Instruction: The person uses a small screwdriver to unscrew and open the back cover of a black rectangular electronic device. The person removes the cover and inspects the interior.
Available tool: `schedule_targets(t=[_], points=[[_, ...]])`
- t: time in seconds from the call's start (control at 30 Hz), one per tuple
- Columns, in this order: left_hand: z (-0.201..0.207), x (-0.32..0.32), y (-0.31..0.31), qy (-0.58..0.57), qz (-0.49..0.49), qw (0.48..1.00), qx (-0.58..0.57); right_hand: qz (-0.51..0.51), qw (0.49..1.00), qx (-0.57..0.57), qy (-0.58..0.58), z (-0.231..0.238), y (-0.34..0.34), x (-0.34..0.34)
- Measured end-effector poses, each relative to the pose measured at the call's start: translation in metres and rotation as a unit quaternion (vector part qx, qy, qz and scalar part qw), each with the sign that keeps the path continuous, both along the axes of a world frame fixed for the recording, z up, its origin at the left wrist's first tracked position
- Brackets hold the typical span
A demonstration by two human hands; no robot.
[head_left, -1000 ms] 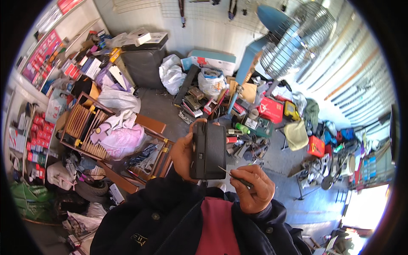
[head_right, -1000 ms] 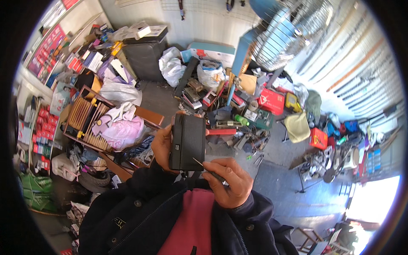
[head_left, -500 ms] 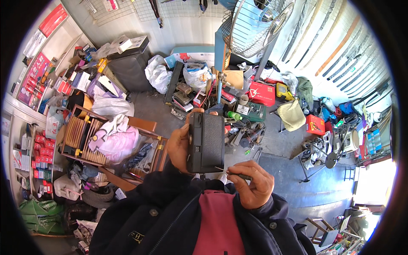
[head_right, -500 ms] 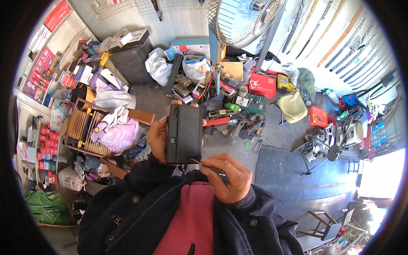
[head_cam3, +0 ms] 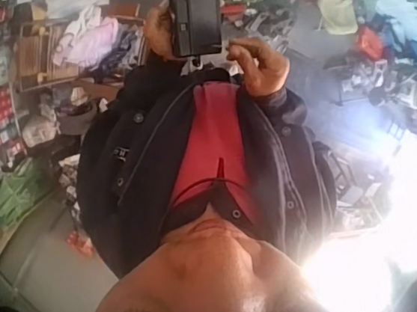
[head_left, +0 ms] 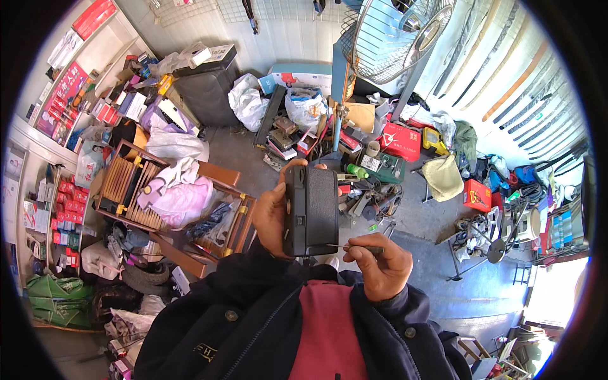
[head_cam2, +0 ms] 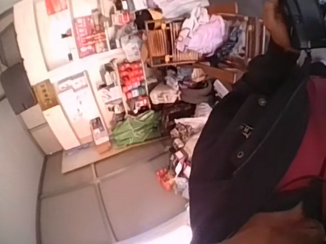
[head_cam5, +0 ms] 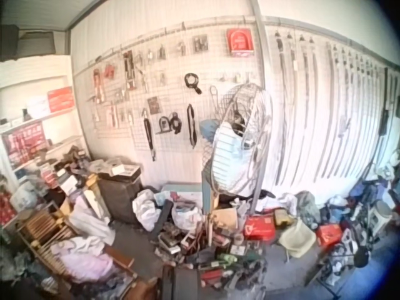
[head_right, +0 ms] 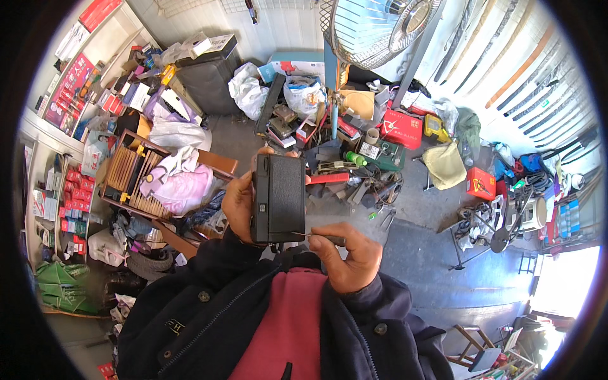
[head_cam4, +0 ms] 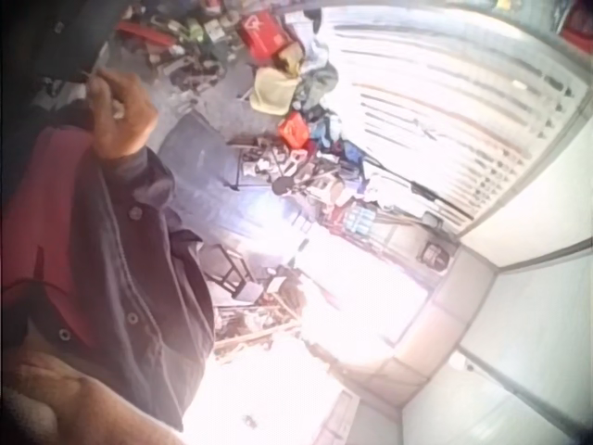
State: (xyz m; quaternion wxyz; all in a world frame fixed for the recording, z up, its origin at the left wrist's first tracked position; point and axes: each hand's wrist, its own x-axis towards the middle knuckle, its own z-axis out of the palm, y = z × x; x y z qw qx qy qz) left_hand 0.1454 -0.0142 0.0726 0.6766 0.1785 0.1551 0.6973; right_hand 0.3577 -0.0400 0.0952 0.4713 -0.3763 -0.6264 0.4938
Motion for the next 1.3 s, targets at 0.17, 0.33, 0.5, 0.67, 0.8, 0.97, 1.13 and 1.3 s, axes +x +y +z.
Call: schedule_targets(t=[0.17,0.33,0.5,0.67,0.8,0.97,1.13,1.3], points=[[-0.004,0.002,0.0,0.057,0.029,0.998,0.005,-0.001,0.999,0.034,-0.019,-0.003,0.006,0.003],[-0.013,0.015,-0.006,0.037,0.078,0.996,0.009,-0.008,0.983,0.085,-0.164,0.007,0.005,0.015],[-0.014,0.02,-0.001,0.088,0.086,0.992,0.024,-0.024,0.986,0.04,-0.157,0.007,0.007,0.013],[-0.015,0.019,-0.004,0.114,0.059,0.991,0.034,0.014,0.984,0.012,-0.177,0.003,0.012,0.018],[-0.02,0.017,-0.008,0.131,0.08,0.988,0.018,0.026,0.982,0.037,-0.184,-0.001,0.011,0.013],[-0.026,0.013,-0.015,0.124,0.099,0.987,0.014,0.08,0.979,-0.008,-0.188,0.004,0.01,0.01],[-0.034,0.017,-0.023,0.158,0.123,0.98,0.001,0.166,0.942,-0.043,-0.289,0.02,0.014,0.014],[-0.039,0.018,-0.032,0.159,0.14,0.977,0.003,0.18,0.935,0.046,-0.303,0.022,0.008,0.008]])
